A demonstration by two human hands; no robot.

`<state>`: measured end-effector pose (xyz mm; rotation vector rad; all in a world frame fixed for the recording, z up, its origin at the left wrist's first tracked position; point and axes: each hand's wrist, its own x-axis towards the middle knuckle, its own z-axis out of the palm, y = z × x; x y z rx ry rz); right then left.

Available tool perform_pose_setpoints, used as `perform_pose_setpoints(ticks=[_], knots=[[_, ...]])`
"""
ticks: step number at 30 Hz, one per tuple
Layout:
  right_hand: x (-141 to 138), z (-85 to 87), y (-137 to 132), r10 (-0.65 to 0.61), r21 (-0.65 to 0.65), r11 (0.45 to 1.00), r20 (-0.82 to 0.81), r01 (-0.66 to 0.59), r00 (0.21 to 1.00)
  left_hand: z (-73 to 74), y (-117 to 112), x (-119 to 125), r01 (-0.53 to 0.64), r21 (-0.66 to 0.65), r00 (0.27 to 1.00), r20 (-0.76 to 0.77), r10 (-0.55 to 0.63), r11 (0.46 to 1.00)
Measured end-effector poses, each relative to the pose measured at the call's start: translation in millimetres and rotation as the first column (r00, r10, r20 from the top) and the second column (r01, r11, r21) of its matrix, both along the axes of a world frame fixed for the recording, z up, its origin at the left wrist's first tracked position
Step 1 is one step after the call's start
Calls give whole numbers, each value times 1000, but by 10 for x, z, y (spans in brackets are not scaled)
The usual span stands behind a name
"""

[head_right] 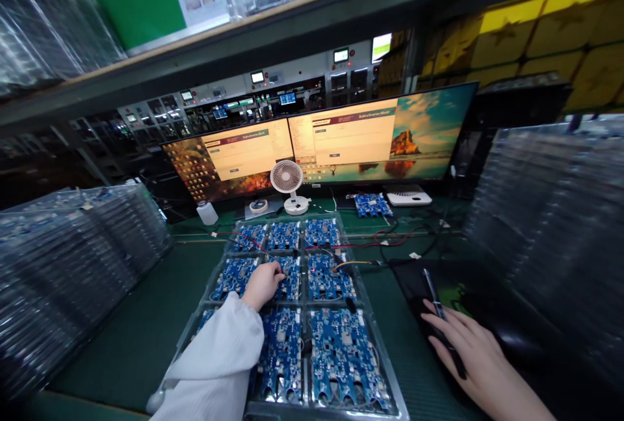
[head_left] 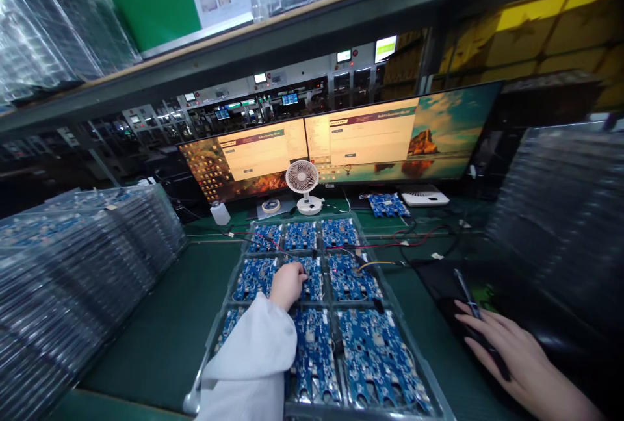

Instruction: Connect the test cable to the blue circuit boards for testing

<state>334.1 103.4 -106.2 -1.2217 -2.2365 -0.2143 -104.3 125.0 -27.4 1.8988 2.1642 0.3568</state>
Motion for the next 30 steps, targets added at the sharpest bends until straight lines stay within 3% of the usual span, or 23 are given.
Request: perform_pose_setpoints(ticks=[8,15,18,21,23,25,27,30], knots=[[-14,38,-2,11,44,999,12,-11,1000,-2,6,16,3,11,1000,23,-3,1000],[2,41,12,-34,-20,999,-76,33,996,24,-36,-2,-8,32,998,64,6,999],[-2,111,6,-41,6,999,-124,42,991,139,-107,-75,-44,37,994,103,40,998],[-6,160,4,-59,44,997,-159,66,986,346,-262,-1,-111,161,980,182,81,981],[6,138,16,-63,78,994,-155,75,986,427,-409,241,-94,292,966,260,15,952],[27,81,38,-69,115,990,-153,87,986,358,-573,647,23,314,936,327,-131,949],[38,44,59,-78,124,988,-158,98,984,121,-741,1138,246,267,886,328,-327,932],[-68,167,30,-77,112,989,-142,93,987,-340,-991,1789,540,142,762,336,-554,829]])
